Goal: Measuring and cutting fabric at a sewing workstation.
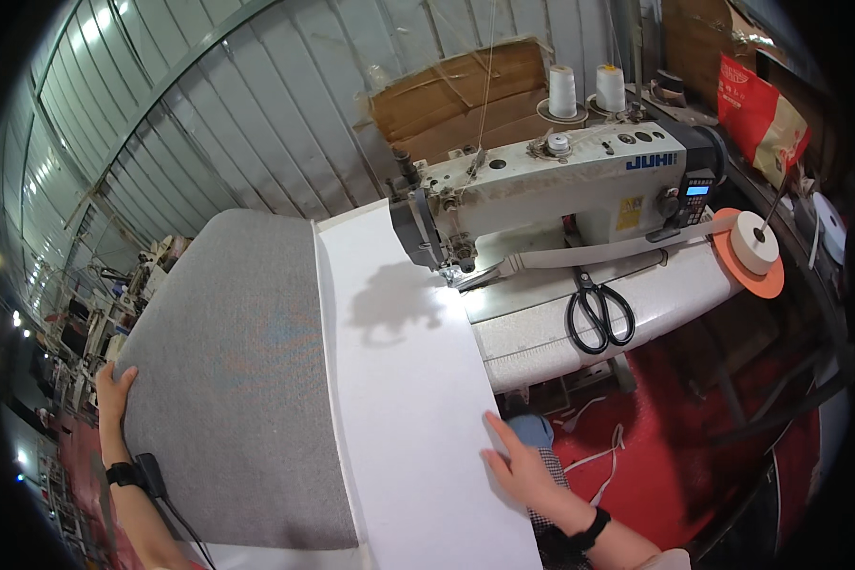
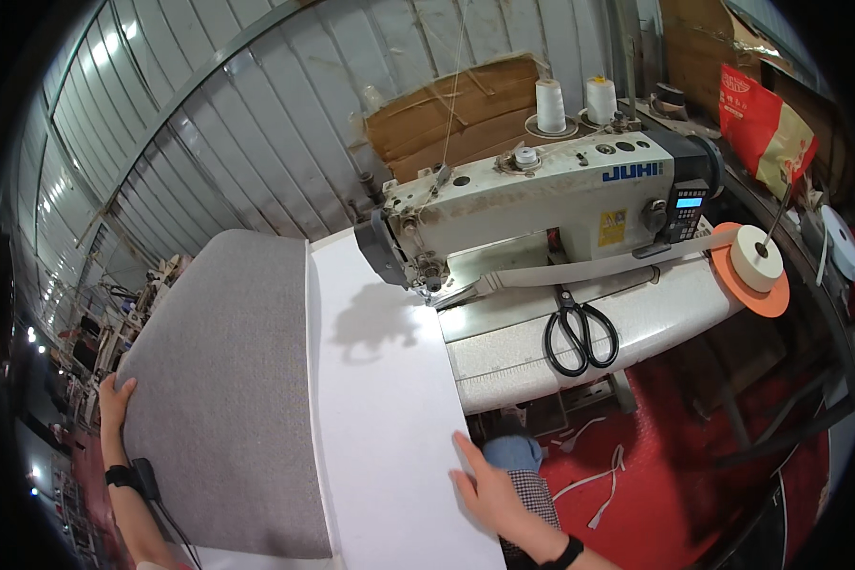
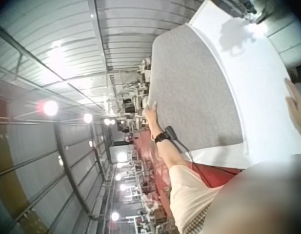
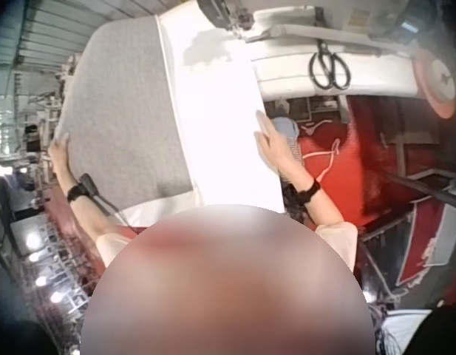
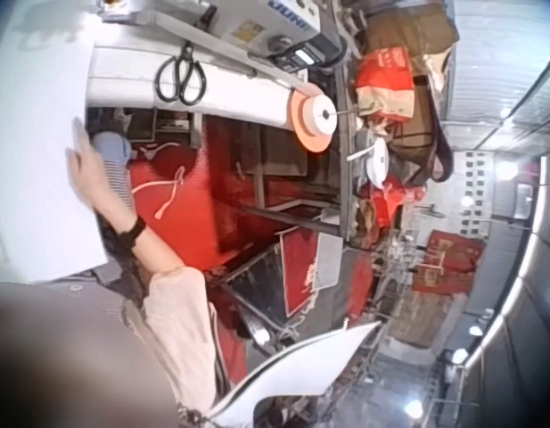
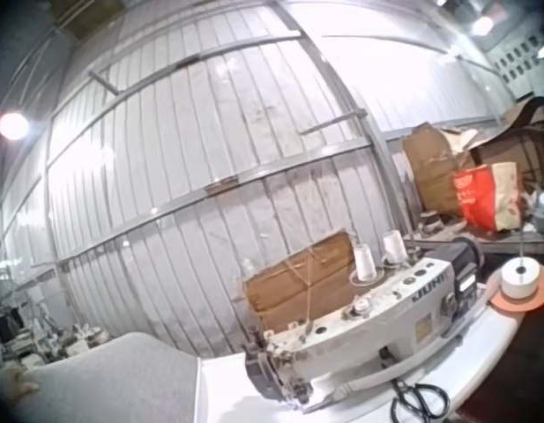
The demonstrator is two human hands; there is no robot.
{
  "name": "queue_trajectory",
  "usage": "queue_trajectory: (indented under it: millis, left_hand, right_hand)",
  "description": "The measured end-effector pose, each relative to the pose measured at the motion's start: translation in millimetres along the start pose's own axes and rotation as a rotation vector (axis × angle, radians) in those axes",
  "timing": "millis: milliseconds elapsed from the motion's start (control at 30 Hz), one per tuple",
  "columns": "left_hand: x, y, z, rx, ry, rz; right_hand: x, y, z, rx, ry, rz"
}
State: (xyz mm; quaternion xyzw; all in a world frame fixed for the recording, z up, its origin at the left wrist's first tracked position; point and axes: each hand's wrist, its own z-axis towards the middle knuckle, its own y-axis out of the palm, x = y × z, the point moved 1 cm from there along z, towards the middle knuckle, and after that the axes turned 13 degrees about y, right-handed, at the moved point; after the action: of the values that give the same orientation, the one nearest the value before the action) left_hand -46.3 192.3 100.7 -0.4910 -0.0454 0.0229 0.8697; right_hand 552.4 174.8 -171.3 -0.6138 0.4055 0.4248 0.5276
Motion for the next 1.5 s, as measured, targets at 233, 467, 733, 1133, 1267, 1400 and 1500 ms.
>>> queue_trajectory:
  millis: [233,467,733,1133,1267,1400,1500]
  left_hand:
    - [34.2,-3.2,18.0,0.055,0.098,0.090]
    - [43.9,-7.8,35.6,0.036,0.045,0.081]
    - [39.6,13.9,84.7,0.059,0.110,0.083]
    - [42.0,46.0,126.2,0.079,0.131,0.131]
    - [38.1,53.3,110.0,0.105,0.074,0.272]
    - [56.5,64.1,88.0,0.084,0.024,0.217]
    - [56.6,76.0,68.5,0.030,-0.010,0.194]
  right_hand:
    - [6.7,3.5,-10.3,0.032,0.143,0.161]
    - [-13.3,3.1,13.0,0.099,0.184,0.259]
    - [-17.1,5.1,55.3,0.158,0.154,0.233]
    - [-33.1,-0.6,110.6,0.174,0.167,0.137]
    - [-27.0,5.7,105.9,0.193,0.172,0.126]
    - [-27.6,5.7,103.5,0.200,0.167,0.149]
    - [-31.6,0.9,100.8,0.170,0.143,0.095]
